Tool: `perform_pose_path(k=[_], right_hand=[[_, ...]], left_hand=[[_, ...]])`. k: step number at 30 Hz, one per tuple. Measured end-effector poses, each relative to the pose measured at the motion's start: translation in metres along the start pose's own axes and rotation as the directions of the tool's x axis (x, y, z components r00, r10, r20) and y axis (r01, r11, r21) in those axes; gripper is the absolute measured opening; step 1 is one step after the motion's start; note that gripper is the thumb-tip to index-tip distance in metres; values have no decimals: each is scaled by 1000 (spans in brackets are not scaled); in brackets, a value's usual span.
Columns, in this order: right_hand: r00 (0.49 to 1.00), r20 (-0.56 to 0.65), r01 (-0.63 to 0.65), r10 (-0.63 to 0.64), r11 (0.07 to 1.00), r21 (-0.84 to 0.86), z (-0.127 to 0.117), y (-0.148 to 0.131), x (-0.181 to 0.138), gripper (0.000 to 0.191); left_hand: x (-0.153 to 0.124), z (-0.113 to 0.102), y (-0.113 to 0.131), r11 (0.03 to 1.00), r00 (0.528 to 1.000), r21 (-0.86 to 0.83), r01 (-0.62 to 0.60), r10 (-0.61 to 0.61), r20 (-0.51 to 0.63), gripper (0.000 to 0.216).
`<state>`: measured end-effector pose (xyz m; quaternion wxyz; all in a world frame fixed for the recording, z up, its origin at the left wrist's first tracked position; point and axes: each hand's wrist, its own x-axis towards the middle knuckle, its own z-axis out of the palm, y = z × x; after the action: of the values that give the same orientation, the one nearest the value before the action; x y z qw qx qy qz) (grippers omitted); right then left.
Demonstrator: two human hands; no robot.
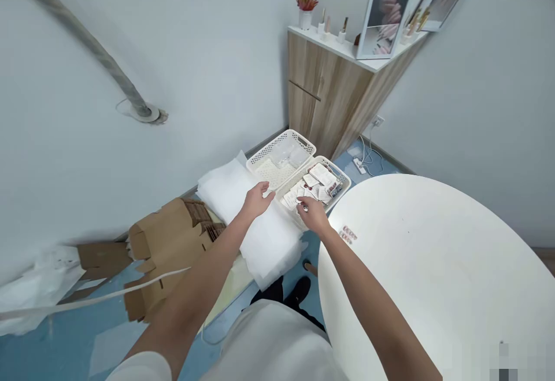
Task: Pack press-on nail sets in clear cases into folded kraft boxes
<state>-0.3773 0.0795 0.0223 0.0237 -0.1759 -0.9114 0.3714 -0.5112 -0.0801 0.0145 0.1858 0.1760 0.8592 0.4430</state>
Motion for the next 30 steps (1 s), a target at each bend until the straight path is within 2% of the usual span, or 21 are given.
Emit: perform_pose_path(k=[4,7,10,15,19,23,30], right_hand=[[999,-22,-29,29,1000,-10,5,-6,51,32],[1000,-5,-27,27,997,-71,6,-7,87,35],[1000,18,-18,20,996,-90,9,-4,122,41],[998,58,18,-14,997,-73,22,5,172,50],[996,64,63,-61,998,-27,37,12,201,54],[994,60,94,-95,995,20,50,21,221,57],[998,47,43,-45,997,58,63,29,237,61]], left_hand=[[47,5,-5,974,993,-193,121,-115,42,47],[79,12,-10,898,969,-363,248,-228,99,47],[109,20,-15,793,934,-495,355,-325,149,46],[150,31,-21,526,858,-700,483,-443,259,35],[170,37,-26,412,831,-758,506,-468,300,34],[180,42,-34,356,836,-795,492,-448,317,39],[187,50,-39,279,833,-830,483,-440,336,47]])
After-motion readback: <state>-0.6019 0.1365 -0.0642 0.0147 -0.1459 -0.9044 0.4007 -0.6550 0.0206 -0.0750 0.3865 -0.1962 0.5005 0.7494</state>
